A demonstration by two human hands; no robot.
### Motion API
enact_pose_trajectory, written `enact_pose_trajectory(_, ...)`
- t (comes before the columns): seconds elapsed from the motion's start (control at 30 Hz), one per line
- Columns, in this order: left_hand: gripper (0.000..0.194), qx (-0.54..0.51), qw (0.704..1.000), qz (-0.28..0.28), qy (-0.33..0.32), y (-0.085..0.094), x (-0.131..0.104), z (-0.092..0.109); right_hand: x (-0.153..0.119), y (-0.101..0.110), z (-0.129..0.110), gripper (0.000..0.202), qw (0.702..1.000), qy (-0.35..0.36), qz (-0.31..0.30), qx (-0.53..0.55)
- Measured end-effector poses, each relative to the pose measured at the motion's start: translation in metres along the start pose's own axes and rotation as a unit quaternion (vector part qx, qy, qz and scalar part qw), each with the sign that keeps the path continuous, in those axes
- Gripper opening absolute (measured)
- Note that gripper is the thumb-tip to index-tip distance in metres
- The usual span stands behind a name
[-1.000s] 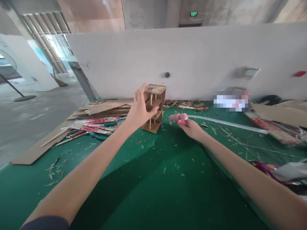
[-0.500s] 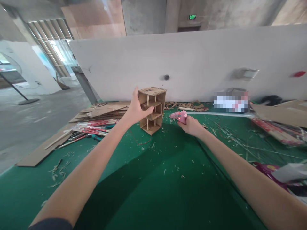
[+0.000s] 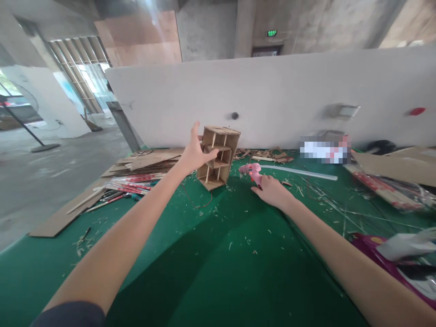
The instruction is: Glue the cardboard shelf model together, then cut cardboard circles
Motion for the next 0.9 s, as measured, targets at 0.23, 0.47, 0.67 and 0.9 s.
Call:
enact_pose_trajectory(0.23,0.104,-0.035,0.999,0.025,-0.016,0.003,0.007,-0.001,-0.021,0.013,-0.003,0.049,0.998,-0.032,-0.022,-0.043)
enact_pose_trajectory(0.47,0.098,-0.095,0.995,0.015,0.012,-0.006,0.009,-0.025,-0.056,0.040,-0.024,0.032,0.995,-0.056,-0.057,-0.059)
enact_pose_trajectory(0.67,0.099,-0.129,0.991,-0.030,0.023,-0.007,0.005,-0.028,-0.074,0.040,-0.073,0.043,0.989,0.033,-0.146,-0.018)
enact_pose_trajectory(0.9,0.097,-0.097,0.993,0.018,0.058,0.004,-0.004,-0.026,-0.058,0.038,-0.098,0.035,0.991,0.066,-0.078,0.089)
Point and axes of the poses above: each hand's wrist, its own x-axis towards the middle knuckle, its own y-axis out of the back of the hand, z = x × y, the point moved 9 cm from there along x, towards the middle knuckle, and after that the axes turned 9 degrees about y, right-handed, at the moved point
